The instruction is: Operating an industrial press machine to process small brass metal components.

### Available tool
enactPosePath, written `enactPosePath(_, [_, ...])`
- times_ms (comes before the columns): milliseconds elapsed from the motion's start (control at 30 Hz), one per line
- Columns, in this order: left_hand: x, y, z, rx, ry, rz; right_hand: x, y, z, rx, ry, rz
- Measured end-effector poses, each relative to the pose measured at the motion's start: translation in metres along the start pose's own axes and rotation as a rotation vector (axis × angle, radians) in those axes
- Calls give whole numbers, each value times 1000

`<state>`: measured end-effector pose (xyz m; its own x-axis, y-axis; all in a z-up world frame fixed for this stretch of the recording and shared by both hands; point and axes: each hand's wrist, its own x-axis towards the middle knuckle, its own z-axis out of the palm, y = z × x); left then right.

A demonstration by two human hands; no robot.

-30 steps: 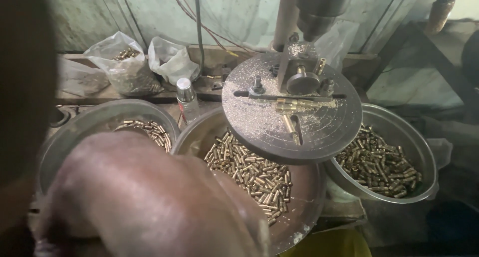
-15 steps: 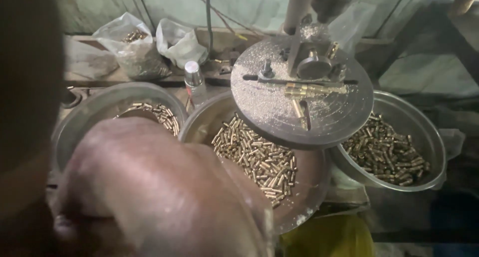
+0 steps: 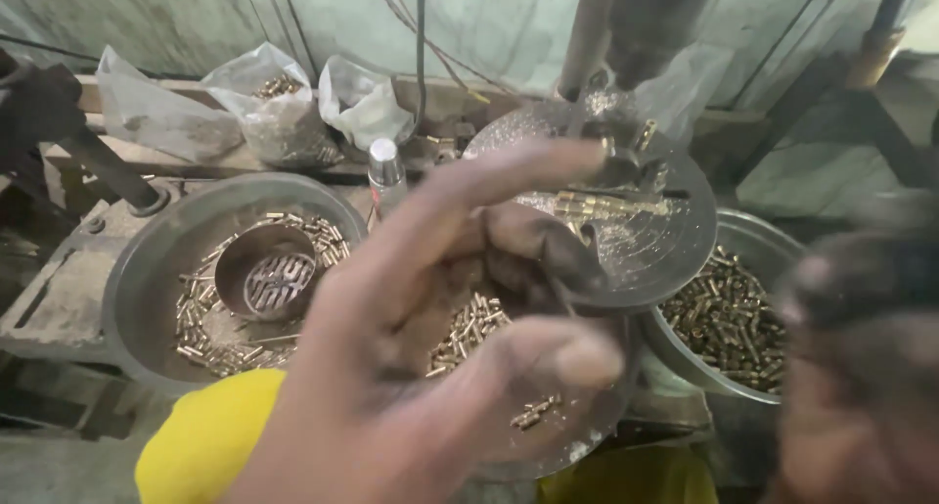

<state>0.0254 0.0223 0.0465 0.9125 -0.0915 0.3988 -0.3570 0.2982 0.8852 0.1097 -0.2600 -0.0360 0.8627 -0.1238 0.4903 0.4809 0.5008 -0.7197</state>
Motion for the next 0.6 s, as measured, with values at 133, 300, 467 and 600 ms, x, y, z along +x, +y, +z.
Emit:
enactPosePath(133, [32, -12, -10, 449, -78, 10, -14, 9, 68, -114, -30, -68])
enactPosePath(300, [78, -54, -32, 917, -186, 173, -4, 31, 80, -658, 158, 27])
enactPosePath(467, [96, -104, -51, 957, -158, 391, 8, 91, 26, -440, 19, -49])
enactPosePath(600, [112, -120, -41, 911, -139, 415, 9, 89, 34, -542, 40, -52])
